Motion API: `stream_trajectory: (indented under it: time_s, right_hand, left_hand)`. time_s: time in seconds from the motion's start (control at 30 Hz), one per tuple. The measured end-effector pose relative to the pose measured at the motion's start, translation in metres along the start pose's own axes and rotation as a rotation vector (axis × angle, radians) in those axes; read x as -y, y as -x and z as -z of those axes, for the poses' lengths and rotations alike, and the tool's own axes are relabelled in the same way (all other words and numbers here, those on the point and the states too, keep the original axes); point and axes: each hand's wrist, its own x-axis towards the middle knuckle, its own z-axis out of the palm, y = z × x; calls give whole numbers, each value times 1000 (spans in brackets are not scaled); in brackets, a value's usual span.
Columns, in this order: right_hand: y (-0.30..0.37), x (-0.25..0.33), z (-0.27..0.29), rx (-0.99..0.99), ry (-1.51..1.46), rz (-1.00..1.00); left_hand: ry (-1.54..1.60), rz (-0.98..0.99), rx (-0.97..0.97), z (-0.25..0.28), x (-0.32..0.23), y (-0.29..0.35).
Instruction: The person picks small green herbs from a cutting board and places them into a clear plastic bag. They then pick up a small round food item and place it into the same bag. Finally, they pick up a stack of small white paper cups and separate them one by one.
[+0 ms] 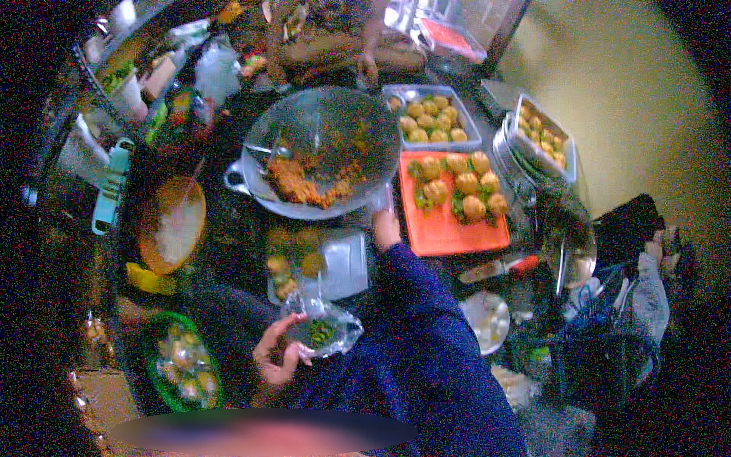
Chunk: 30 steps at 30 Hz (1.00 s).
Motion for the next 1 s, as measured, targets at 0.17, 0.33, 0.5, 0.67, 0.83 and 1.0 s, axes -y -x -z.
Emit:
stream_trajectory:
  time_s: [0.17, 0.33, 0.5, 0.67, 0.83, 1.0]
  right_hand:
    - [7, 8, 10, 104, 12, 0]
    - [41, 73, 141, 78, -951, 31]
    - [127, 127, 273, 311, -959, 591]
    - [154, 153, 311, 385, -487, 959]
    - [154, 153, 332, 187, -251, 1081]
    - [154, 174, 337, 232, -766, 538]
  left_hand:
    - [54, -7, -20, 1, 1, 1]
    - [76, -32, -90, 3, 0, 9]
    - [-163, -211, -103, 2, -8, 9]
    - [109, -145, -160, 7, -18, 29]
    - [191, -106, -156, 25, -32, 47]
    - [142, -187, -92, 27, -45, 55]
